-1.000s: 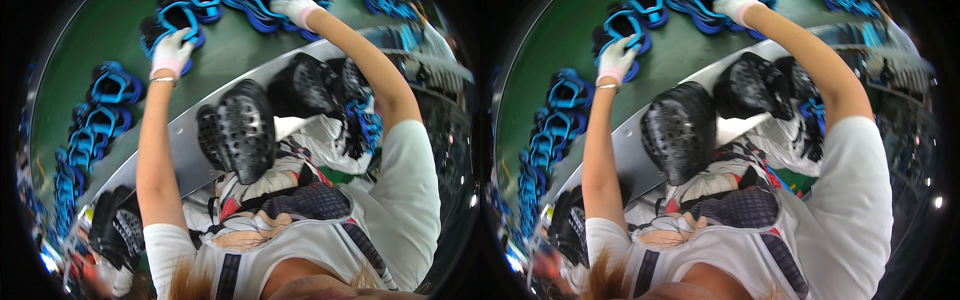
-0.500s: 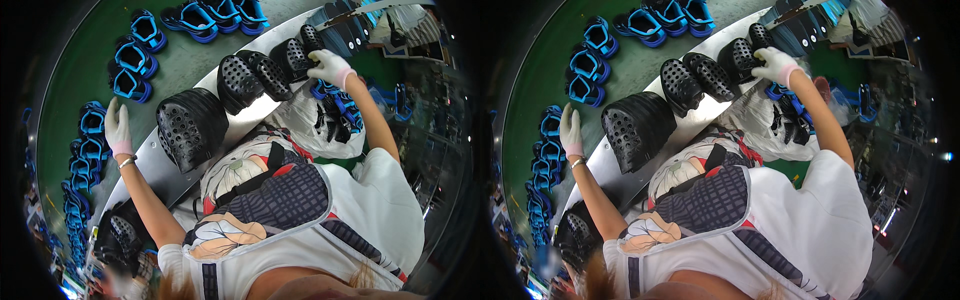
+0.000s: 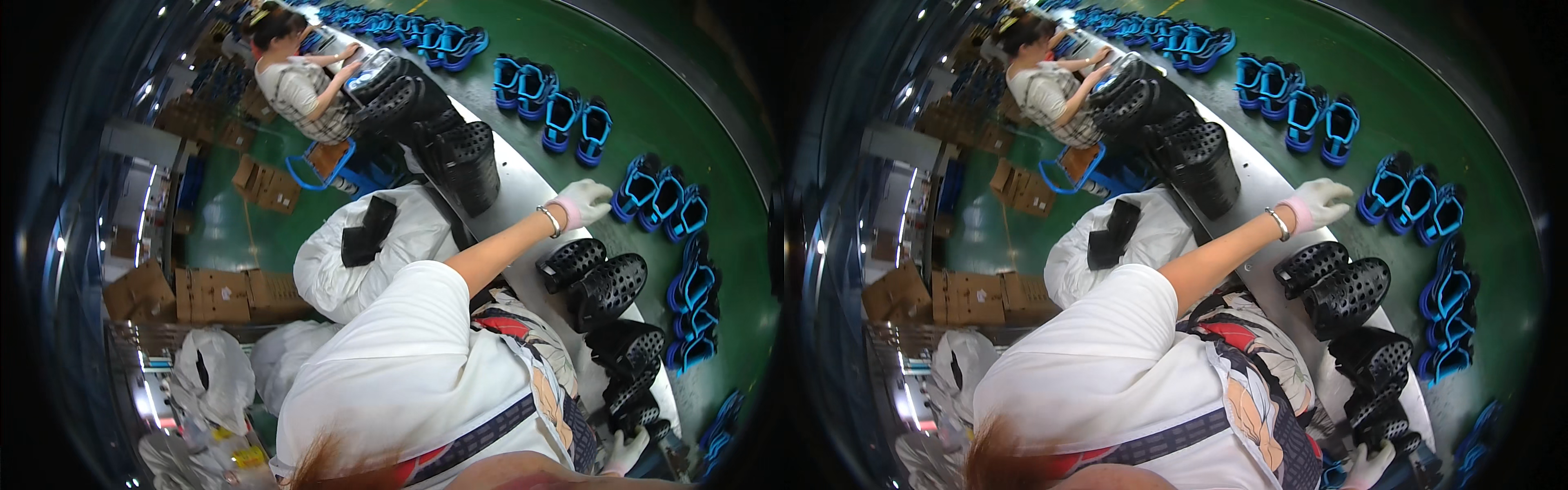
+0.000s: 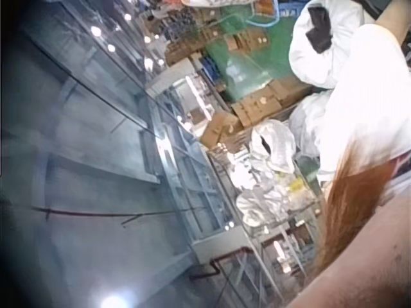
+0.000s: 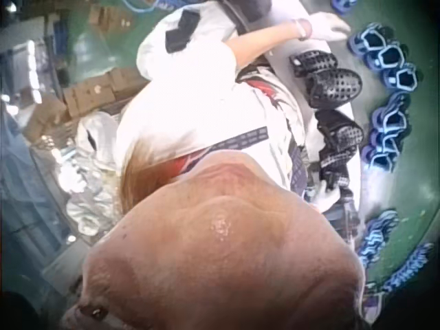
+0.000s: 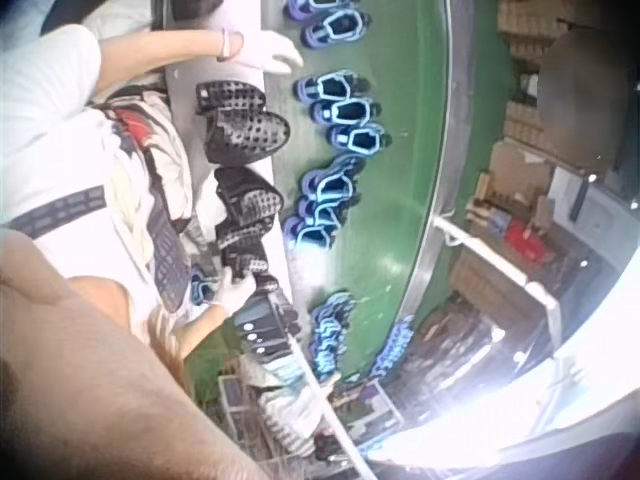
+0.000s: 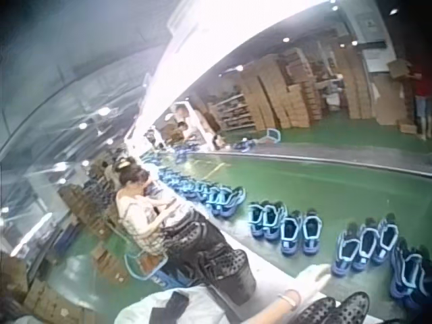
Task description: The person assembles shoes by hand on a production line, picking up blue and black shoe uppers and inserting black perforated footbeds into them before placing them back on the line.
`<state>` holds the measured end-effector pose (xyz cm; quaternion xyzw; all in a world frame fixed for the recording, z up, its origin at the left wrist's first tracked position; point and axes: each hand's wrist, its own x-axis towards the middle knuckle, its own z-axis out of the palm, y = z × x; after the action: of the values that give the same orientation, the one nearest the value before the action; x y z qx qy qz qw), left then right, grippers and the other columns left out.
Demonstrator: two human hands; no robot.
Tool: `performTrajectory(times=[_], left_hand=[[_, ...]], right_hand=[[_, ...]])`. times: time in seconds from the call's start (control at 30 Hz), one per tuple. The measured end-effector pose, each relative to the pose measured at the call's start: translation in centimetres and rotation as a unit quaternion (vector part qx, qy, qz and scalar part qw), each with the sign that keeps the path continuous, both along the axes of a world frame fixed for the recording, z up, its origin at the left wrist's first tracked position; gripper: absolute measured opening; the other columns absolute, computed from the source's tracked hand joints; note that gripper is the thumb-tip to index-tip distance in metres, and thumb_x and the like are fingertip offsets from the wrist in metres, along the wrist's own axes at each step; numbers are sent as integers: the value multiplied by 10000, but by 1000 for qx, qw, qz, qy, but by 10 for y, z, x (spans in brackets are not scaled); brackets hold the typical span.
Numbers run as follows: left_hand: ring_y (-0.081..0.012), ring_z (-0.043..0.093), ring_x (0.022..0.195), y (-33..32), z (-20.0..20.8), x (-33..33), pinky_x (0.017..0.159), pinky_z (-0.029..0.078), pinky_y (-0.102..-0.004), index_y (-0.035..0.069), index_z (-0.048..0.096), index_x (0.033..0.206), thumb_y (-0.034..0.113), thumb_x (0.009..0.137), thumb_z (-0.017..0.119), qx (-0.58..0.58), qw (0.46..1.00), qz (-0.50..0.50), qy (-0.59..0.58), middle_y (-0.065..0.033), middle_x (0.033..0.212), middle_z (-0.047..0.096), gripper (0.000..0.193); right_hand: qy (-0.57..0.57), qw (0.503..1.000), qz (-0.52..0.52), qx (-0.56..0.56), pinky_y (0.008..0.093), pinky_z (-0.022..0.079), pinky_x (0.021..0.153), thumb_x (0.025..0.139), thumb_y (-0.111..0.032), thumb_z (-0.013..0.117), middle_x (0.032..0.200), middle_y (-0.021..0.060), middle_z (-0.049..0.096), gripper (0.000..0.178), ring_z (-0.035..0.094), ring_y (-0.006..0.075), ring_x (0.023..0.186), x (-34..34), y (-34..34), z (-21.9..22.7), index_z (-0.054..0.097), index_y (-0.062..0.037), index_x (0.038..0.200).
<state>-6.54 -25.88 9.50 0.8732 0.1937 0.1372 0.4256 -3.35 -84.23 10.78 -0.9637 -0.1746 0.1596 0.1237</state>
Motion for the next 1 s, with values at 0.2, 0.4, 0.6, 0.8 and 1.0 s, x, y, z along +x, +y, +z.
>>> performTrajectory(times=[0.2, 0.4, 0.6, 0.8, 1.0], left_hand=[[-338, 616, 942, -4, 6, -19, 862, 497, -397, 82, 657, 1091, 329, 839, 580, 20, 997, 67, -31, -189, 1026, 634, 361], [-328, 626, 898, -47, 105, 15, 818, 500, -381, 40, 636, 1050, 384, 831, 591, -88, 992, -49, -77, -176, 976, 651, 410], [-143, 603, 795, -85, 122, 29, 695, 509, -306, 6, 557, 1044, 493, 881, 609, -518, 840, -152, -61, -63, 914, 622, 516], [-152, 632, 770, -51, 94, 42, 713, 539, -327, 108, 619, 980, 353, 880, 645, -745, 647, -80, -139, -28, 884, 643, 266], [-167, 604, 775, -10, 57, 56, 705, 501, -290, 88, 628, 930, 148, 814, 670, -440, 870, 9, -221, -33, 869, 629, 137]], right_hand=[[104, 992, -13, -66, 364, 545, 744, 800, -426, 674, 1270, 235, 469, 673, 603, 300, 936, 27, 22, 84, 453, -13, 1283], [3, 946, 94, 310, 308, 422, 975, 850, 103, 539, 1189, 134, 512, 460, 520, 212, 1106, 101, 74, 75, 435, 30, 1292], [-33, 911, 299, 281, 338, 416, 963, 633, 89, 655, 1201, 145, 534, 546, 535, 289, 1108, 56, 288, 163, 542, 5, 1160], [-15, 908, 293, 299, 366, 452, 936, 684, -46, 698, 1168, 166, 570, 530, 571, 319, 1075, 56, 348, 157, 547, -2, 1190], [89, 933, 252, 242, 393, 486, 852, 787, -304, 690, 1034, 225, 640, 517, 632, 353, 969, 74, 403, 139, 565, 5, 1183]])
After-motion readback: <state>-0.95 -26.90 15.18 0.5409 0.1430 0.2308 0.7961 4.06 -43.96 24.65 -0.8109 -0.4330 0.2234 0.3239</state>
